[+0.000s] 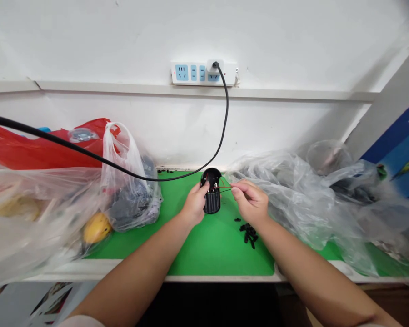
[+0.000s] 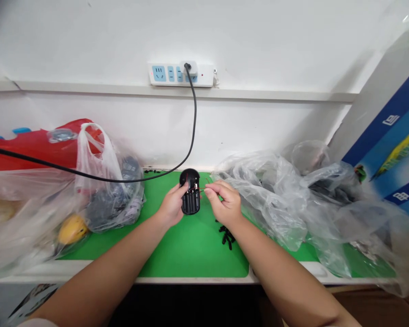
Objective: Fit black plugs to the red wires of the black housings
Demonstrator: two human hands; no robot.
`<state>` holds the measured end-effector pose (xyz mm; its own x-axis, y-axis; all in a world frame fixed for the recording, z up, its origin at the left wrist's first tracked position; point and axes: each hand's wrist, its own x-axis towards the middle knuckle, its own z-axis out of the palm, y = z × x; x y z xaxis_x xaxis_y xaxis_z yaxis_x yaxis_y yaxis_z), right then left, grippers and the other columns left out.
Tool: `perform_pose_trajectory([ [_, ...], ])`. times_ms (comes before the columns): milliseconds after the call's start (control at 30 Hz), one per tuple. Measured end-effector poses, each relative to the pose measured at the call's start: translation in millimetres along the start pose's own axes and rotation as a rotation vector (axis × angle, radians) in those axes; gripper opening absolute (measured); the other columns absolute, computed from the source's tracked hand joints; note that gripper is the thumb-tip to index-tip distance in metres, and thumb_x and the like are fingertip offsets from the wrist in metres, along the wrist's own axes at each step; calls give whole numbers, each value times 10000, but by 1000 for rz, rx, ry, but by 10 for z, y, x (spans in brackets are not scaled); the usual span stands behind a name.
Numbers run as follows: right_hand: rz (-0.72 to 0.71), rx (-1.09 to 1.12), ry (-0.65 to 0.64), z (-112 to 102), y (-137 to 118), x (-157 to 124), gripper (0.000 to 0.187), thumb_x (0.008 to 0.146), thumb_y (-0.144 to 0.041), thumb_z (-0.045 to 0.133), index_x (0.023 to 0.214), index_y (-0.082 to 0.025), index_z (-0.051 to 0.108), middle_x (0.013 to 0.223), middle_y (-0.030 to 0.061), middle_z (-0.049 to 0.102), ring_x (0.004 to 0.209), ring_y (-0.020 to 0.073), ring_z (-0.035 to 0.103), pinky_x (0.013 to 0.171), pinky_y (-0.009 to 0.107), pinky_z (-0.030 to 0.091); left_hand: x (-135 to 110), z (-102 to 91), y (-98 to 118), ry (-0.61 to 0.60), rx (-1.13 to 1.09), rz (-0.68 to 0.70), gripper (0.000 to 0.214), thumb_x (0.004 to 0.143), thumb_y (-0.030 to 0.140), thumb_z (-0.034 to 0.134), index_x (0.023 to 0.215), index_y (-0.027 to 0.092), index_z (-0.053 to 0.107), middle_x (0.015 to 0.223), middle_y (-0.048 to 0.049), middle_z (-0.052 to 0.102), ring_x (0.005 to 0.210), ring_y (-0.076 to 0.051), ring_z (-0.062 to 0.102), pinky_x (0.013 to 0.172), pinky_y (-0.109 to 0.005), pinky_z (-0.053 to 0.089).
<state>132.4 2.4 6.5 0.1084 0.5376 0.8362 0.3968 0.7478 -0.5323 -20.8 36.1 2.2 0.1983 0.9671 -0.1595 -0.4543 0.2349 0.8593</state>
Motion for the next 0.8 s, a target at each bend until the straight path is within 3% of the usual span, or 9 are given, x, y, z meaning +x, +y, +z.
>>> perform_pose_trajectory([
  [200,-3,-27,-88,-17,-4,6,82,838,-216,595,825,-195,673,680,23,606,618,150,565,582,309,473,39,-39,70,9,-158,45,304,792,347,649,1004,144,567,790,-78,675,697,-210,672,627,-322,525],
  [400,26,-84,-175,41,11,0,111,859,-242,577,814,-187,662,678,23,614,625,145,570,589,300,471,73,-84,153,-23,-304,-42,326,864,424,549,956,116,600,845,-114,680,748,-196,670,694,-316,536],
  [567,-20,-78,-318,75,22,-39,113,862,-233,577,835,-182,674,670,26,604,590,130,548,565,277,445,65,-101,156,-21,-273,32,255,749,275,706,929,131,597,825,-75,675,740,-173,660,712,-305,531],
  [800,-28,-83,-445,84,17,-63,131,879,-245,556,861,-182,670,671,25,602,586,127,534,566,267,427,-7,-60,166,2,-176,148,415,587,172,795,948,142,593,845,-52,674,754,-184,655,697,-318,518],
])
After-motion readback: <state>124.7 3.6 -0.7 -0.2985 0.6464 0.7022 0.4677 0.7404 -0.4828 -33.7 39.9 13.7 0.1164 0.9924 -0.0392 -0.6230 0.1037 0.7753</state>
